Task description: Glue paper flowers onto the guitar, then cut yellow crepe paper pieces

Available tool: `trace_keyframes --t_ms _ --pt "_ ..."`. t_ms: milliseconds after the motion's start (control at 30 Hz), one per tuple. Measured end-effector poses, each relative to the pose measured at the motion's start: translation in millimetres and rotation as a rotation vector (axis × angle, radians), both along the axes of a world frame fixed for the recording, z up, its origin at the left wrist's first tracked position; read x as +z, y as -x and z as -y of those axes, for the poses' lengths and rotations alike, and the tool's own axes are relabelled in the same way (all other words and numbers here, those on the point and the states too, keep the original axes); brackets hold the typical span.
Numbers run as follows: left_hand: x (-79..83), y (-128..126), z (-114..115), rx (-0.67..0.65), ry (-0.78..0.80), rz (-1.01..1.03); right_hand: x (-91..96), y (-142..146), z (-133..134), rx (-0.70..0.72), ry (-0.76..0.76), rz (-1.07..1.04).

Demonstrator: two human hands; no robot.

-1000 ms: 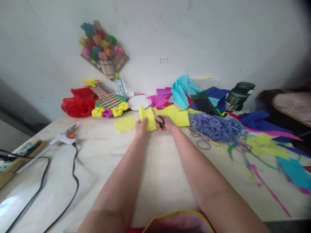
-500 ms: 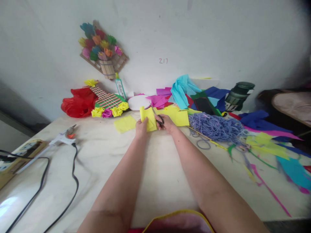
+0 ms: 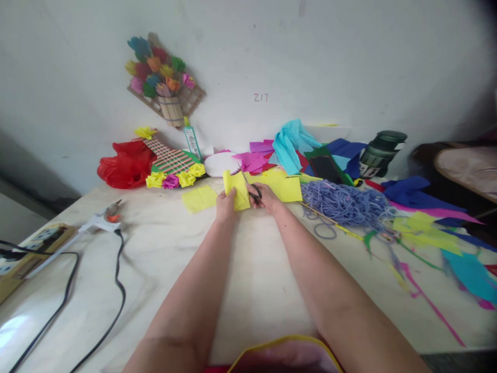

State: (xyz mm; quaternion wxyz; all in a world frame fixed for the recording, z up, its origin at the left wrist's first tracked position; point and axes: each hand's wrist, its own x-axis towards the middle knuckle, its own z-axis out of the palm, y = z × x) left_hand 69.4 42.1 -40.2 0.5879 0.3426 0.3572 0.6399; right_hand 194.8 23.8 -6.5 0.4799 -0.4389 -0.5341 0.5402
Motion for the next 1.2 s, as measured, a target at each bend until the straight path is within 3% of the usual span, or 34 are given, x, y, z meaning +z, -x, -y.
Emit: trace_keyframes --t_ms 1200 --pt "0.8 -0.7 -1.9 0.067 0.036 0.008 -8.3 4.4 -6.6 -0.037 -0.081 -0.048"
